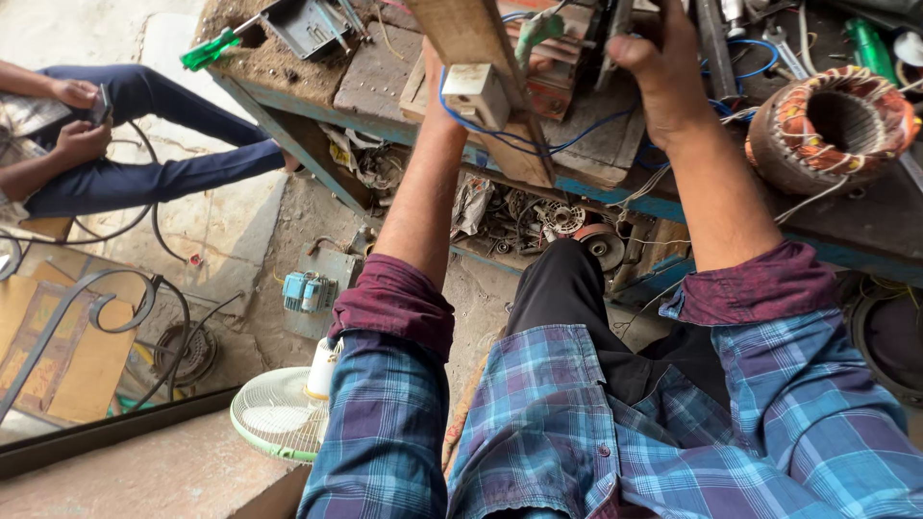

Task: The person assembles a small electrical motor mounted on a wooden frame. They insert the rotor into the stator, align the housing, and attach a metal pulley to the shaft. The person then secures the motor assembly to the wooden base.

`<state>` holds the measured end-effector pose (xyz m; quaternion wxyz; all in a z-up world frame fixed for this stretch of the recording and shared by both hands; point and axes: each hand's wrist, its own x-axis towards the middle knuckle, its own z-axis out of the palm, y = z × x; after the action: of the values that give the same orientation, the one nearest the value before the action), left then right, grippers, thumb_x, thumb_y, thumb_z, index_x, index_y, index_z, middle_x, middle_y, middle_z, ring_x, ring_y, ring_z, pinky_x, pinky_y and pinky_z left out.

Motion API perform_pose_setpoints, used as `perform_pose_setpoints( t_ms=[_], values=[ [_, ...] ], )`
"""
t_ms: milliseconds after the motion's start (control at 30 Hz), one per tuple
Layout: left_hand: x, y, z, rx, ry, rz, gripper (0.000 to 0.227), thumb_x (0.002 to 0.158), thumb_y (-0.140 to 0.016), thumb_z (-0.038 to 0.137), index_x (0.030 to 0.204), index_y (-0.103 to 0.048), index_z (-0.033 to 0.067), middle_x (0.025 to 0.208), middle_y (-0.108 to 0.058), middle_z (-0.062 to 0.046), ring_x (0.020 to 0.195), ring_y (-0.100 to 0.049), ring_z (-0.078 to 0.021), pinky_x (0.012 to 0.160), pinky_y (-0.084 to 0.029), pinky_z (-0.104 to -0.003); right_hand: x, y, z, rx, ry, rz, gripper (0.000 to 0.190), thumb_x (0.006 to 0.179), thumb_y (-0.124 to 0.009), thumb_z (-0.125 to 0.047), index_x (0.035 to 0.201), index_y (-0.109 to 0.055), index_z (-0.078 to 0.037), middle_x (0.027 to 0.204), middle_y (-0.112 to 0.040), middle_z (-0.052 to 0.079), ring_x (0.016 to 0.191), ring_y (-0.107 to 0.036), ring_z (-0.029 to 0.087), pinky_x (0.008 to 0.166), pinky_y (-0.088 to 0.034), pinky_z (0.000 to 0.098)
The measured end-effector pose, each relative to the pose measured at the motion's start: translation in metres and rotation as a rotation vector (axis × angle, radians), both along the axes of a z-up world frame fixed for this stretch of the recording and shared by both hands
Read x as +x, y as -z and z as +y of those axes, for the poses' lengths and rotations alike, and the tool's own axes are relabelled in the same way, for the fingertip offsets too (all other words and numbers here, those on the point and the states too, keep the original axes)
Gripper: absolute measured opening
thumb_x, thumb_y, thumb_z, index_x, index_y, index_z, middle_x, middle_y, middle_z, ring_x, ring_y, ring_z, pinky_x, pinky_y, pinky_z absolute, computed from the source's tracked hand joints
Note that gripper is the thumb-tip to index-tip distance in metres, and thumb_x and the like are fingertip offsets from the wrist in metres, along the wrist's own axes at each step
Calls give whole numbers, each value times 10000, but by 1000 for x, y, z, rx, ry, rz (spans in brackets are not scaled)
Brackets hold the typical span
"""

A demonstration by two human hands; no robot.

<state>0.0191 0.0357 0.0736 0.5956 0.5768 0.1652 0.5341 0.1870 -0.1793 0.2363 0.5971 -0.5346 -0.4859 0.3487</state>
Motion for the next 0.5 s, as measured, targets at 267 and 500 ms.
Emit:
perform_pose_setpoints(
  t_ms=[267, 500],
  values=[
    [1, 25, 14, -140, 41, -35, 478, 1026, -566, 464, 1110, -687, 10, 962, -747, -134, 873, -731, -232, 730, -611, -407, -4, 31, -6, 95, 377, -49, 1041, 899, -880, -453, 1648, -261, -83, 1439, -546, 171, 1326, -572, 266, 1157, -510, 412],
    [5, 41, 5, -436, 165, -326, 469, 1021, -514, 464, 1284, -541, 78, 1098, -677, -103, 1015, -686, -219, 879, -586, -428, 9, 12, -37, 118, 181, -1028, 1190, 824, -1024, -312, 1643, -170, -187, 1580, -435, 139, 1494, -491, 317, 1281, -450, 414]
  ],
)
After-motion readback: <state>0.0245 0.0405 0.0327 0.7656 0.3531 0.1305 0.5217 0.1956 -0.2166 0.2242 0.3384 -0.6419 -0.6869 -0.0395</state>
